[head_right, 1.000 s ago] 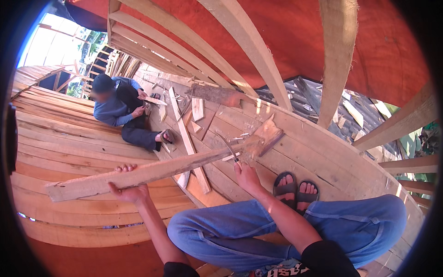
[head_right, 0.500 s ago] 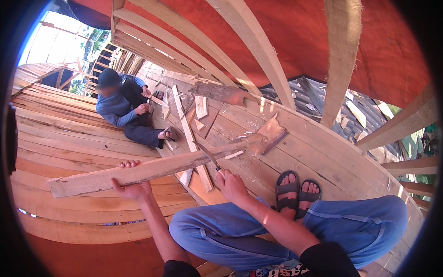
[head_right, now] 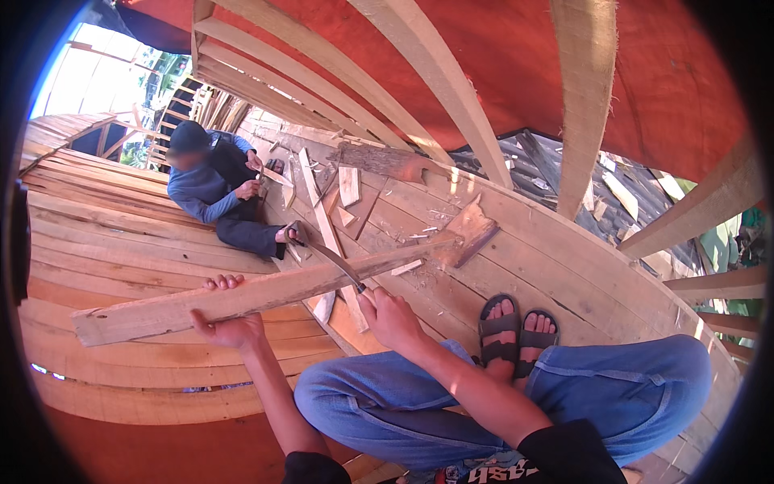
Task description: The person carves a wooden plank using a small knife while sitting within a wooden structure under construction.
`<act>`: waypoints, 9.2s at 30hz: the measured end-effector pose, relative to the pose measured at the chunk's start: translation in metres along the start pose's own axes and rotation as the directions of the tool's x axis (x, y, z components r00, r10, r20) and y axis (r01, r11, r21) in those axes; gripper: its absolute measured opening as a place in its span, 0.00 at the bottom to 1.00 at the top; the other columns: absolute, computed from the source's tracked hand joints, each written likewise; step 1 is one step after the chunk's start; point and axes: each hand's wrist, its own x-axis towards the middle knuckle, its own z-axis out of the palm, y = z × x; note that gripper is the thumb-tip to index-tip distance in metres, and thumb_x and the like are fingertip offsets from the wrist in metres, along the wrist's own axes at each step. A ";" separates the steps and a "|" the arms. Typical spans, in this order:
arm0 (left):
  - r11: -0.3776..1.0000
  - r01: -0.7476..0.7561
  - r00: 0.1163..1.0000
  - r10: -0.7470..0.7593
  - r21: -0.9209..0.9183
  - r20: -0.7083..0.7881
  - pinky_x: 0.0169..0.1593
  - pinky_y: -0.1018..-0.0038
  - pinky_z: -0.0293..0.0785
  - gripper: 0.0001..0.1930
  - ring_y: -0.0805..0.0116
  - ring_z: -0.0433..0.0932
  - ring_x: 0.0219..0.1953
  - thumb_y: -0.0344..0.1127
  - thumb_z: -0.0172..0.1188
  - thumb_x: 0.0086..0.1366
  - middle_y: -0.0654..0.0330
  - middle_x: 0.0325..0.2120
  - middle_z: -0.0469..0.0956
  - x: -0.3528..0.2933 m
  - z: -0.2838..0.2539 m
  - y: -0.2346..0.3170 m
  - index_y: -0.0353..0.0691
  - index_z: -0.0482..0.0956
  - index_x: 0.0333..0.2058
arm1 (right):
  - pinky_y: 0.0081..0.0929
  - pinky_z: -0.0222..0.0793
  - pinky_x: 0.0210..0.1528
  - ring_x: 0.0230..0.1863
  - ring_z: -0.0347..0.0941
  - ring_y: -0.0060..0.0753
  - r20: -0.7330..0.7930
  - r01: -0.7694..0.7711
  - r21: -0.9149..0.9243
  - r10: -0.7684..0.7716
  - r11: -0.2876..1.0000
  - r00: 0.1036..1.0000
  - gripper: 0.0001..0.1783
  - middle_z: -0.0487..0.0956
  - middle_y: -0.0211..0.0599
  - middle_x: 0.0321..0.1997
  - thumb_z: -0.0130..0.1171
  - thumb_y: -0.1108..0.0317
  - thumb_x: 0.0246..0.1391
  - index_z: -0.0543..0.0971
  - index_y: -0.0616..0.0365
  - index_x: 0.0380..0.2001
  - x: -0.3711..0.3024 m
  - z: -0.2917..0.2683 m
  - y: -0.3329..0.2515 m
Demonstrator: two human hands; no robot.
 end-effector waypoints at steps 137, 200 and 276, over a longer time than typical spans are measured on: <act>1.000 0.011 1.000 -0.012 -0.013 -0.003 0.48 0.64 0.65 0.24 0.63 0.66 0.35 0.56 0.53 0.58 0.57 0.29 0.65 0.005 0.004 -0.002 0.38 0.65 0.36 | 0.54 0.67 0.38 0.35 0.74 0.66 -0.222 -0.462 -0.014 0.448 0.887 0.866 0.25 0.76 0.63 0.29 0.46 0.52 0.63 0.75 0.67 0.31 0.032 -0.030 0.185; 1.000 0.025 1.000 -0.025 -0.007 0.000 0.50 0.63 0.65 0.24 0.62 0.66 0.37 0.57 0.51 0.59 0.56 0.31 0.65 0.005 -0.008 0.004 0.38 0.65 0.37 | 0.54 0.69 0.39 0.34 0.76 0.64 -0.212 -0.249 -0.133 0.217 0.959 0.953 0.26 0.78 0.60 0.29 0.45 0.49 0.63 0.78 0.65 0.31 0.030 -0.015 0.166; 0.471 0.619 0.777 -0.479 -0.628 0.407 0.43 0.54 0.75 0.43 0.53 0.76 0.38 0.77 0.36 0.57 0.52 0.32 0.75 0.055 0.133 -0.173 0.39 0.73 0.46 | 0.31 0.66 0.37 0.33 0.70 0.39 0.021 0.444 -0.600 -0.541 0.666 0.840 0.11 0.70 0.44 0.34 0.58 0.68 0.57 0.71 0.64 0.37 0.008 -0.231 -0.189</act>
